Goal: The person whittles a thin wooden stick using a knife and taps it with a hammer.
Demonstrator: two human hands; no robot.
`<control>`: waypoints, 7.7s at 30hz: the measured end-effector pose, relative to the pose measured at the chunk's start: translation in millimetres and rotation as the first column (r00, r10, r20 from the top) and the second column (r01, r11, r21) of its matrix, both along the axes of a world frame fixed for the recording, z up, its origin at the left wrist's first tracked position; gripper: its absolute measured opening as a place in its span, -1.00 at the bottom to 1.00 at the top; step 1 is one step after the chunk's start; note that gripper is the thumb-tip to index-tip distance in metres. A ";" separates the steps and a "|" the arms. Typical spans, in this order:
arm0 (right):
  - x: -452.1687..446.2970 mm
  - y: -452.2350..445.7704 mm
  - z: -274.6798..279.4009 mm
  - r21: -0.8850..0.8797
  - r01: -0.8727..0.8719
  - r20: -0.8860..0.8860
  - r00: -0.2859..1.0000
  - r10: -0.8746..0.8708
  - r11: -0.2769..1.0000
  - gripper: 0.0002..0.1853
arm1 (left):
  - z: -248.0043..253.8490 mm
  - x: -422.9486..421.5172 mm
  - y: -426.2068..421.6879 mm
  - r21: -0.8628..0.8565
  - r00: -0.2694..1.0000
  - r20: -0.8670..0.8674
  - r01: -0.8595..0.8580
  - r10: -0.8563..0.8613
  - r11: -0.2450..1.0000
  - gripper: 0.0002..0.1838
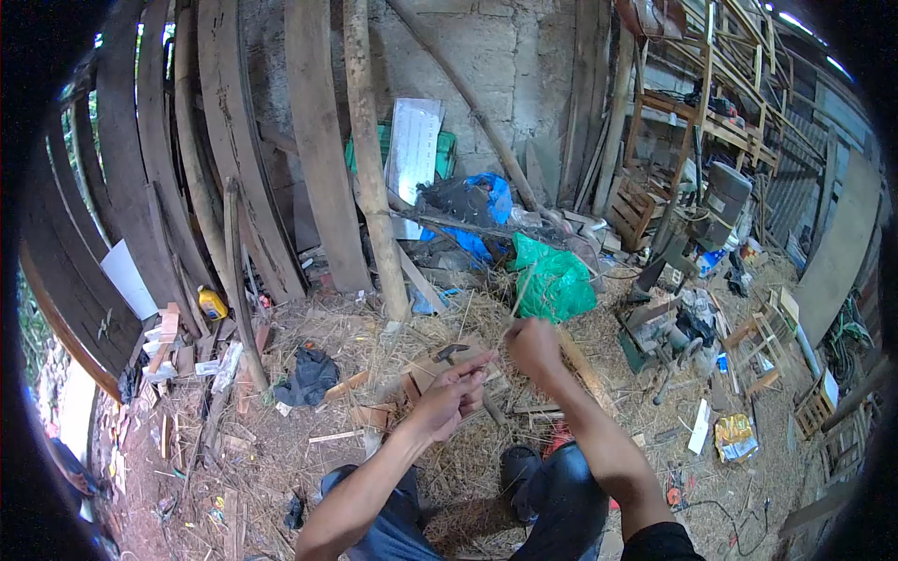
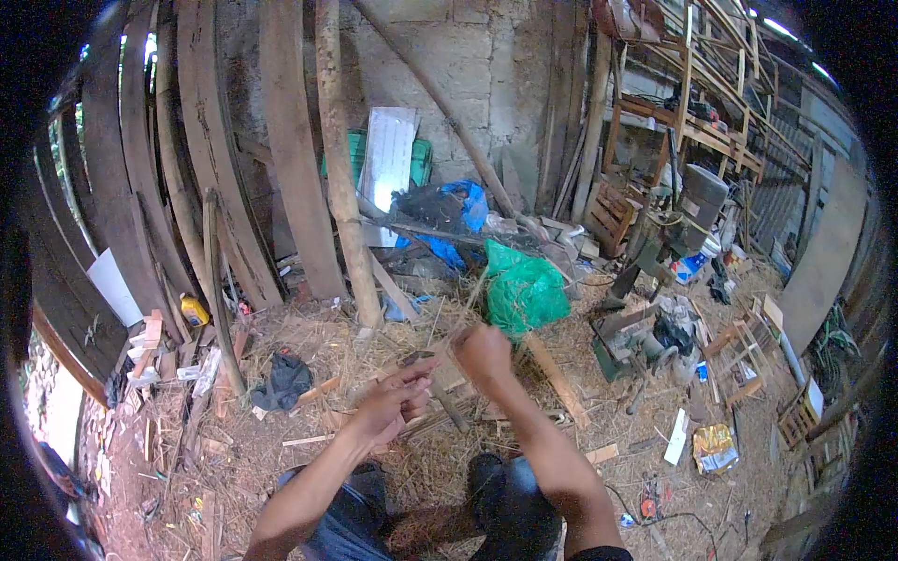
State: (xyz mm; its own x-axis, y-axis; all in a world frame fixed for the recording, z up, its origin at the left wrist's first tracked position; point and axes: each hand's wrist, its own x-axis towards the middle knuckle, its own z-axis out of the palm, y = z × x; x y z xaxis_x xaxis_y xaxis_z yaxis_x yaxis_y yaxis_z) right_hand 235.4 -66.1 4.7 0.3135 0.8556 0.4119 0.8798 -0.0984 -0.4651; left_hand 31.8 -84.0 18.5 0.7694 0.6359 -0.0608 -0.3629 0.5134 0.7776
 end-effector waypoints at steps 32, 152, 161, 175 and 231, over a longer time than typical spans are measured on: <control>-11.5 -26.3 26.6 0.248 -0.308 0.045 0.951 0.307 0.918 -0.83 | 8.8 -14.9 12.7 -0.155 1.000 0.019 0.001 0.002 0.988 -0.58; 18.5 -25.1 14.0 0.129 -0.212 -0.048 0.974 0.220 0.969 -0.47 | -2.7 -3.0 14.0 0.371 0.959 -0.240 -0.053 0.151 0.927 -0.67; -9.4 -35.4 17.4 0.068 -0.471 0.163 0.875 0.456 0.879 -0.60 | -5.5 1.5 26.0 0.328 0.958 -0.193 -0.139 0.210 0.935 -0.76; 10.9 -24.1 17.2 0.141 -0.170 0.140 0.979 0.150 0.975 -0.59 | -3.1 3.5 26.6 0.234 0.961 -0.265 -0.021 0.085 0.972 -0.64; -31.2 3.8 -10.0 0.137 -0.408 -0.810 0.479 0.339 0.903 -0.74 | -33.6 -4.1 63.9 0.571 0.831 -0.431 -0.050 0.351 0.819 -0.77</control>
State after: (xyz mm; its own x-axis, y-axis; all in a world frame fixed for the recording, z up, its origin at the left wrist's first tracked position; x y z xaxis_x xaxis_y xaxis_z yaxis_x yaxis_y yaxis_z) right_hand 204.2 -62.4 -5.3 0.1215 0.9877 0.0984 0.0997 0.0865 -0.9912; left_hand 27.7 -20.1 -15.1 0.5742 0.8186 -0.0110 0.1032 -0.0590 0.9929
